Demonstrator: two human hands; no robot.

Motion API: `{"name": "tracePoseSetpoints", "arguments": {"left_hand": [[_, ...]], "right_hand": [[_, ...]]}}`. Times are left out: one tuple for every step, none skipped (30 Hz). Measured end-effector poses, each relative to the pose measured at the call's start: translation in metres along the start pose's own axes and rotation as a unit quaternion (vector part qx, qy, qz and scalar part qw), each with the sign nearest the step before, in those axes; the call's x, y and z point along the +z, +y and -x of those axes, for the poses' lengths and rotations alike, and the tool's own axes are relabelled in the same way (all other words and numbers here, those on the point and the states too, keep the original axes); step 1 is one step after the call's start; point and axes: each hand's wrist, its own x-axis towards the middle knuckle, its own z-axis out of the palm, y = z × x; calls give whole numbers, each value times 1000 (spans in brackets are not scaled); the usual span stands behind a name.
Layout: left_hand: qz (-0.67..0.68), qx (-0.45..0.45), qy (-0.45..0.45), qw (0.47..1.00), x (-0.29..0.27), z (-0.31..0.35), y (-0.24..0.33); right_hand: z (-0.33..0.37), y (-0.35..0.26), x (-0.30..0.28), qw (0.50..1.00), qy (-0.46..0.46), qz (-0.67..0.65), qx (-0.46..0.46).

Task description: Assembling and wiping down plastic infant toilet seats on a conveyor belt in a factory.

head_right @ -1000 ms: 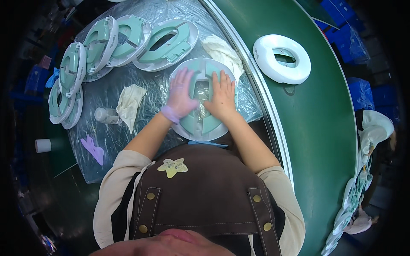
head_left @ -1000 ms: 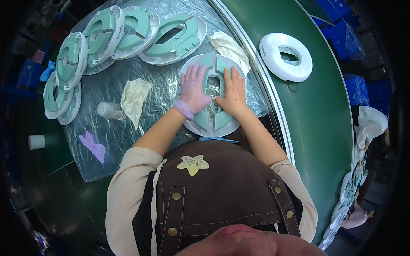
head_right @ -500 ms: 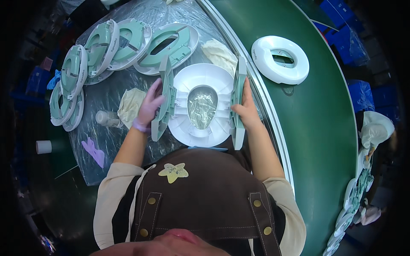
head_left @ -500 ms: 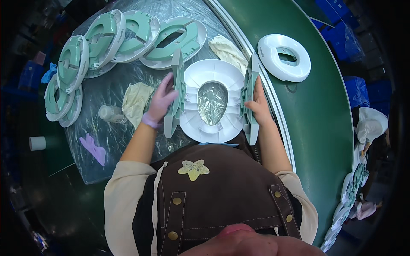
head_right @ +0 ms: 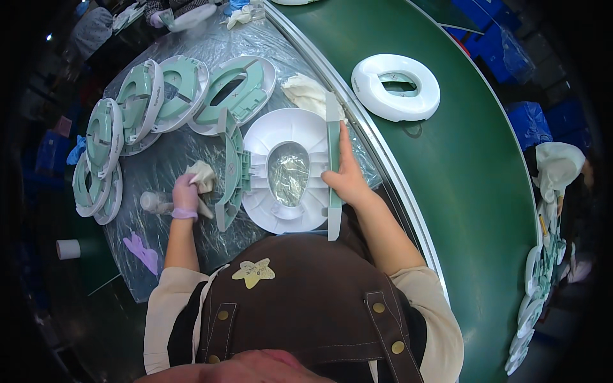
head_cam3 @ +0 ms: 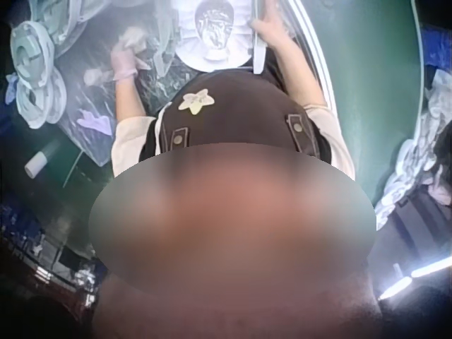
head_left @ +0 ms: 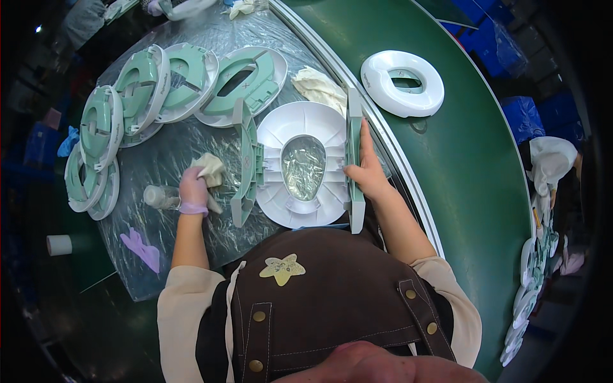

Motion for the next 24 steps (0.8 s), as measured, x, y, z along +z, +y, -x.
{"name": "tracePoseSetpoints", "arguments": {"left_hand": [[0,0,2,1000,-9,-7,15],[76,3,24,997,-19,-17,35],[158,7,51,986,-29,-23,52],[264,14,54,963,-37,-28,76],[368,22,53,928,-42,-33,103],[370,26,50,928,-46,-35,131],[443,40,28,895,-51,-33,160],[513,54,5,856,-50,-31,185],[514,133,18,847,-46,-27,207],[513,211,26,831,-37,-27,225],[512,241,-8,824,-26,-26,230],[511,270,-51,815,-16,-24,235],[451,357,-51,816,0,-24,243],[385,440,-49,809,12,-26,251],[385,446,-47,807,17,-24,255],[331,452,-51,826,19,-21,259],[276,457,-54,844,20,-19,261],[276,464,-52,840,21,-19,263],[332,443,-83,829,21,-18,261],[387,419,-115,814,22,-18,260],[386,423,-112,812,23,-23,258],[462,348,-183,795,20,-29,257],[531,268,-252,764,17,-34,257],[500,294,-196,791,15,-32,260]], "right_hand": [[-1,2,1,1000,-12,23,-2],[-2,2,1,998,-13,50,-19],[0,-1,5,998,-12,55,-26],[0,-4,8,997,-20,72,-37],[0,-7,10,995,-25,89,-47],[0,-7,11,995,-19,91,-49],[0,-9,12,990,-22,123,-67],[0,-11,14,984,-25,156,-86],[1,-15,17,983,-27,156,-90],[2,-17,19,977,-32,183,-101],[3,-21,23,970,-44,208,-115],[5,-27,27,967,-58,217,-121],[8,-28,31,966,-54,220,-125],[12,-27,35,964,-47,231,-121],[15,-27,36,963,-41,241,-117],[16,-31,33,960,-61,253,-104],[18,-29,32,959,-55,255,-109],[20,-25,31,956,-61,264,-110],[22,-23,32,953,-70,273,-109],[22,-24,34,952,-71,269,-128],[23,-29,37,951,-69,270,-133],[23,-35,40,951,-74,265,-139],[23,-39,42,952,-79,259,-144],[24,-34,43,948,-82,279,-128]]}}
